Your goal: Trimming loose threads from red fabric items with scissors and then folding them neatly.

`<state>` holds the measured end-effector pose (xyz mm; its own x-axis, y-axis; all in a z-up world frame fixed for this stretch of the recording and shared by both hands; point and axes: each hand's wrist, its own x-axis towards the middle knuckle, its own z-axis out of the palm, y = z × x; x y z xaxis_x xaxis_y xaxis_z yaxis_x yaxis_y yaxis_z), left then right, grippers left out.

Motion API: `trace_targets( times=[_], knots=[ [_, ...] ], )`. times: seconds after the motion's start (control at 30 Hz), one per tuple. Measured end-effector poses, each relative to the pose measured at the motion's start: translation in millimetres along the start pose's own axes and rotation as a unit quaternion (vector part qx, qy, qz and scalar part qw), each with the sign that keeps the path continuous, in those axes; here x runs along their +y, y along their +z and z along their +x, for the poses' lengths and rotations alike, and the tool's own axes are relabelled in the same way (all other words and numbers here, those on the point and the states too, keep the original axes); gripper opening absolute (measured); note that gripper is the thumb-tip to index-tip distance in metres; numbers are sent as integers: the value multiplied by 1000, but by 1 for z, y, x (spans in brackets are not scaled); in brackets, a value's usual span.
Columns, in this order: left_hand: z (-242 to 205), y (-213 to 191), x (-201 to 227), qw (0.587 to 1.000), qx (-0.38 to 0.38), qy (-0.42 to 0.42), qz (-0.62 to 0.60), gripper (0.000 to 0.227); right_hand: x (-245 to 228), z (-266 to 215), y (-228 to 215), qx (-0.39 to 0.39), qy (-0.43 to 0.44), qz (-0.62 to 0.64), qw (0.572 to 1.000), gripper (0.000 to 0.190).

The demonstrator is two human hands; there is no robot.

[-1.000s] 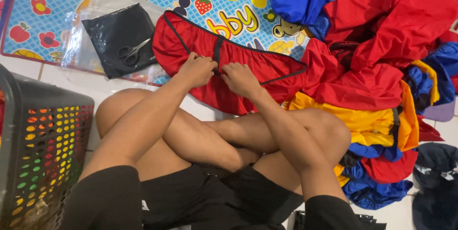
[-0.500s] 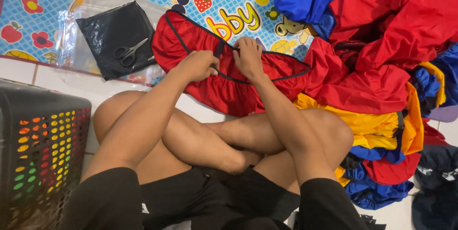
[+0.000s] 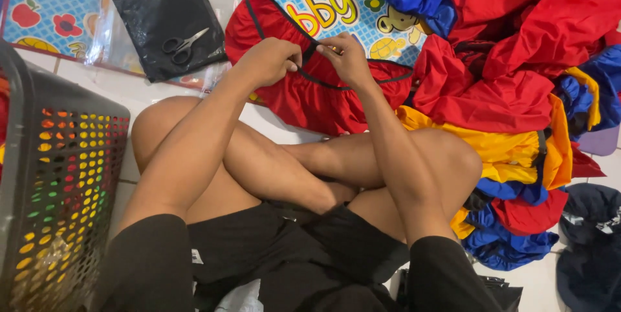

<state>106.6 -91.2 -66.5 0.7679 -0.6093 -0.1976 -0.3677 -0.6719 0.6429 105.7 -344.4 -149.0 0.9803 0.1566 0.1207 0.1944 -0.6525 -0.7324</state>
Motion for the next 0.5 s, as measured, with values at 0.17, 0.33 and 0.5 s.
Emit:
trace_targets(
  times=[0.17,0.33,0.5],
  knots=[
    [-28,-11,26,960,202,193,-11,13,-92,-20,-53,21,-86,34,996,14],
    [-48,-34,69,952,215,216,-27,4,-119,-50,-84,10,-45,19,999,20],
    [-44,-11,80,934,278,215,-57,10,-132,-82,-92,7,-15,166,986,18]
  ],
)
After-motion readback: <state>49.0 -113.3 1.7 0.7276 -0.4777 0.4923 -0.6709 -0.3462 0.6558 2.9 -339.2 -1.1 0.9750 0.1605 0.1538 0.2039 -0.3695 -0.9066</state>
